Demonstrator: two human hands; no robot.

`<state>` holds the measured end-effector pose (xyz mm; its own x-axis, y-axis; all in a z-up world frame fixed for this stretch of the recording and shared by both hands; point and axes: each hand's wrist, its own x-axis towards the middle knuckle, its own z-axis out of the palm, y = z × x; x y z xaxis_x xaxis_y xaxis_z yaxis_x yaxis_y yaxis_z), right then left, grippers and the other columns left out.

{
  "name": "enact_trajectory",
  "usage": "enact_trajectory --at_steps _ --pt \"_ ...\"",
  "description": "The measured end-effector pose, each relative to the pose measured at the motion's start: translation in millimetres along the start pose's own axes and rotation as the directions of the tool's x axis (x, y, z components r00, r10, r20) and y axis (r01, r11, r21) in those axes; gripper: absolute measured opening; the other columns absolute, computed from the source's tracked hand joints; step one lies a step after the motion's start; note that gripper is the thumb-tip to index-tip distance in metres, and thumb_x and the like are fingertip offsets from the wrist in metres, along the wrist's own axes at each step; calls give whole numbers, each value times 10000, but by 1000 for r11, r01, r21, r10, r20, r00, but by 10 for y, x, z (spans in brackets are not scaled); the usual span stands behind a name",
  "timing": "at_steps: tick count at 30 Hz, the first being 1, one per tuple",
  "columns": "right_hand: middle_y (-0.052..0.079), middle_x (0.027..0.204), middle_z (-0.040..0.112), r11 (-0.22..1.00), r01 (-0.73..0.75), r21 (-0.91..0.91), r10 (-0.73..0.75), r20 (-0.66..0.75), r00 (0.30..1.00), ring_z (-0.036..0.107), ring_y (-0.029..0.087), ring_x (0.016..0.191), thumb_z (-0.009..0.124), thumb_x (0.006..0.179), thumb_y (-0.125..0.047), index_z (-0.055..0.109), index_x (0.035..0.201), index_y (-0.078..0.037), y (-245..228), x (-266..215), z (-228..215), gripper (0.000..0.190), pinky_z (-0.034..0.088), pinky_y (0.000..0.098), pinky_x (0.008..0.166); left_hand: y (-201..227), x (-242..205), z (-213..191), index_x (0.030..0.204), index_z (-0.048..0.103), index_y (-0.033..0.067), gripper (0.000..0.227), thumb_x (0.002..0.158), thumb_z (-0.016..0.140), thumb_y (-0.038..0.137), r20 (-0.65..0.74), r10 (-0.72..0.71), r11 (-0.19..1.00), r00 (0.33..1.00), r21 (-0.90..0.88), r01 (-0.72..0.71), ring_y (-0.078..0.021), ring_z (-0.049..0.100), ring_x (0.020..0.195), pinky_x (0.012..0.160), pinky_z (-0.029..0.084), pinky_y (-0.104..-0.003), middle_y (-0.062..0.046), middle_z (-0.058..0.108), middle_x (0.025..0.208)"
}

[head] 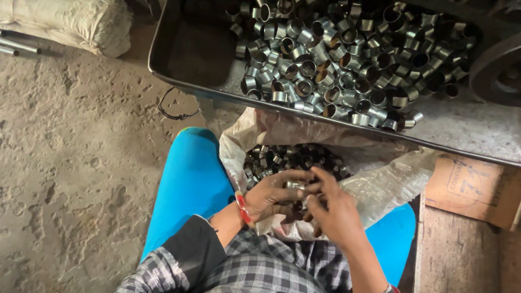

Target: The person sits on a blue stool and repeatedly picks small cylindrical metal parts from a white bag on the lap, then places them into a metal tray above. The hands handle the parts one at a time or in small handfuls throughout the clip.

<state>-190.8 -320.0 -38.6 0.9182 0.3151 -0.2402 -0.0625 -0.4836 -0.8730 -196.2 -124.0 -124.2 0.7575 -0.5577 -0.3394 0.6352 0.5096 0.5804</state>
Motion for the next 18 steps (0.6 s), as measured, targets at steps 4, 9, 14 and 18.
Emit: enact_trajectory --at_steps 4,9,14,18 --pt "69 1071 779 983 -127 -134 120 -62 991 755 209 599 636 919 -102 553 1374 -100 3 -26 -1 462 592 325 530 -72 71 -5 1318 588 -12 427 929 715 109 -118 47 954 992 300 -10 -307 745 870 679 635 -374 -128 679 1168" --pt "113 921 774 979 24 -203 -116 -452 884 669 126 632 718 941 -165 728 1204 -59 -45 -100 -384 284 518 286 553 -2 -53 143 1208 693 43 510 725 788 174 386 524 -293 759 919 -265 -495 563 1245 998 499 -560 -177 655 1264" --pt "99 989 709 881 219 -420 -457 -633 624 661 153 886 713 1143 -172 680 1175 -19 -115 -145 -1047 160 536 289 808 459 -210 523 1194 693 54 279 916 689 74 534 696 -397 479 843 -363 -333 596 1333 1139 491 -472 -118 667 1322" --pt "167 1131 664 664 183 -725 -694 -506 513 658 281 967 778 1047 -145 646 1211 19 -237 309 -1464 267 559 375 843 1564 21 495 1192 693 72 192 1008 682 125 441 842 -387 311 895 -222 -277 681 1165 1061 545 -423 -101 721 1250"
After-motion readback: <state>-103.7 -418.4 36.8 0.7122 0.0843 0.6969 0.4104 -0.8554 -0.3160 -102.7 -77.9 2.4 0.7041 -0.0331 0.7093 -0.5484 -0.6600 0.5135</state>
